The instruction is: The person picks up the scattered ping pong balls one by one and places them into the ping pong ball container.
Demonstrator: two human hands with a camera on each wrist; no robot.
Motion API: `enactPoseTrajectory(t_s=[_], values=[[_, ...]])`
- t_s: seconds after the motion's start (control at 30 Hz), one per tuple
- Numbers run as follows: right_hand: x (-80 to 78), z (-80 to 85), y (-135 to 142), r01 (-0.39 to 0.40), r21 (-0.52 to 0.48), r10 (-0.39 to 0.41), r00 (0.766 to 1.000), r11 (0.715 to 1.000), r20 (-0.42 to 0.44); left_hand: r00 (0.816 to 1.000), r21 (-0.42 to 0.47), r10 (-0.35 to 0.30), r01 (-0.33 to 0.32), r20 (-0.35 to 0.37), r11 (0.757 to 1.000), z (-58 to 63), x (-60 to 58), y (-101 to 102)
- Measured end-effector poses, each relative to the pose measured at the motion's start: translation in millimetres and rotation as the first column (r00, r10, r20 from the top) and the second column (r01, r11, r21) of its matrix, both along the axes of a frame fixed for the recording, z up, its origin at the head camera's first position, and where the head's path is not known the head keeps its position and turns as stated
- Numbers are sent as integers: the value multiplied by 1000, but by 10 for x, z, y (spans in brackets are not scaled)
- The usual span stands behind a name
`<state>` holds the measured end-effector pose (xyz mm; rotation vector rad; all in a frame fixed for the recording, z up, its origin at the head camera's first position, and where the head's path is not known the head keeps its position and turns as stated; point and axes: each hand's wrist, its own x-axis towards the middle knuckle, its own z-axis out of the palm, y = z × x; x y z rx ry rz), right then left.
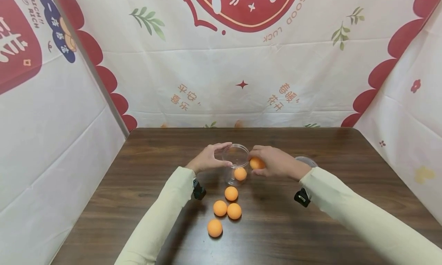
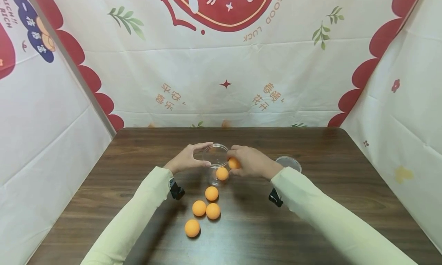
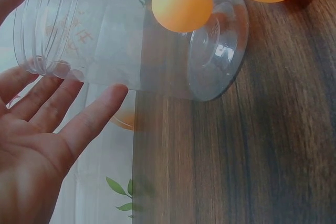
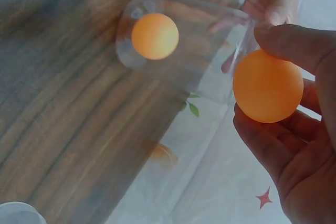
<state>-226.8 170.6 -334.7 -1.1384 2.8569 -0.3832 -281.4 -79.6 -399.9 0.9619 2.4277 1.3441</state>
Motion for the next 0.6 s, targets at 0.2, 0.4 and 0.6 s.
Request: enactPoseTrajectory(t_s=[0.2, 0.4, 0.6], values=[[-60, 64, -14, -3, -41, 2, 1000, 999, -25, 1000, 5, 2, -2, -1, 1000, 0, -10, 6], [-115, 101, -77, 9, -55, -10, 1000, 998, -18, 1000, -10, 9, -9, 0, 1000, -3, -13, 14], [-194, 101, -142, 23, -73, -25, 999, 997, -25, 1000, -16, 8, -8, -4, 1000, -15, -23, 11]])
